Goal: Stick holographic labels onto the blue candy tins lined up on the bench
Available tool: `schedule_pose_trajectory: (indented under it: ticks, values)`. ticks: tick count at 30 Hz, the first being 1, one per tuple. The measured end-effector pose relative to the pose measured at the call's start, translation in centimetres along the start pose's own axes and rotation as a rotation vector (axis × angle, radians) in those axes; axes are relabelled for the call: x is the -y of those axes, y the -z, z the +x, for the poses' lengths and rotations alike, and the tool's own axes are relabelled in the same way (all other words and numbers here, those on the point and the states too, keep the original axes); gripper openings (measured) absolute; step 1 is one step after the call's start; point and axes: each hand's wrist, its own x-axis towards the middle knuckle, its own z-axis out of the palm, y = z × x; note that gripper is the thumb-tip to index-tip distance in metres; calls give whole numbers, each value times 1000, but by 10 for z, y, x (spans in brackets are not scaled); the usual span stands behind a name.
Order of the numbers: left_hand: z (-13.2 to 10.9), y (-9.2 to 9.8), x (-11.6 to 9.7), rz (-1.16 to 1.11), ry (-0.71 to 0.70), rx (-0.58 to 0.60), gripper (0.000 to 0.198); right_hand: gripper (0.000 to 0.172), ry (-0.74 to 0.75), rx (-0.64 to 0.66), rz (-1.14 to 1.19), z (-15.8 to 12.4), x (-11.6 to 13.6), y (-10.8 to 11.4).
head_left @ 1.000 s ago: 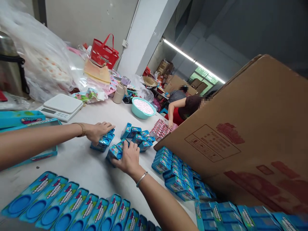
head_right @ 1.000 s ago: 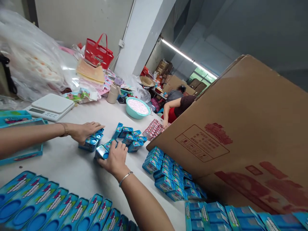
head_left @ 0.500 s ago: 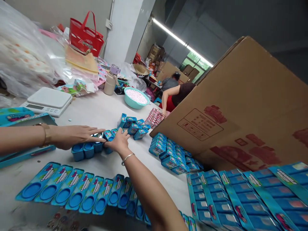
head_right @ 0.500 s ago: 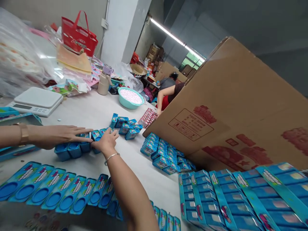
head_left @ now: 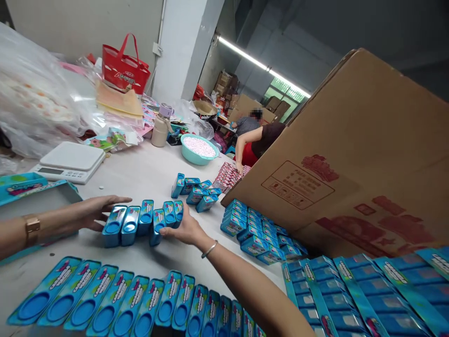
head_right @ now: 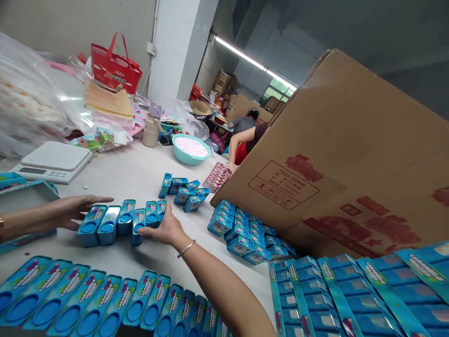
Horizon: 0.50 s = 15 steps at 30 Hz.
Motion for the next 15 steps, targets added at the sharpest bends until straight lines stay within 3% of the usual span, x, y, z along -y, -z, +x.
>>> schedule_pose_trajectory:
  ticks: [3,5,10,13,15]
  values:
    - [6,1,-18,373,-246,41,86,140,-113,-96,-31,-20,7,-17]
    - [15,3,-30,504,-365,112,84,147,-171,-90,-36,-29,8,-21]
    - [36,-10,-61,548,-451,191,89,159,-174,-48,25,-31,4,-14]
    - [35,-27,-68,582,-493,294,77,159,-173,-52,29,-29,-4,-19]
    - [32,-33,-65,635,-502,275,68,156,-131,-61,54,-34,-11,-27]
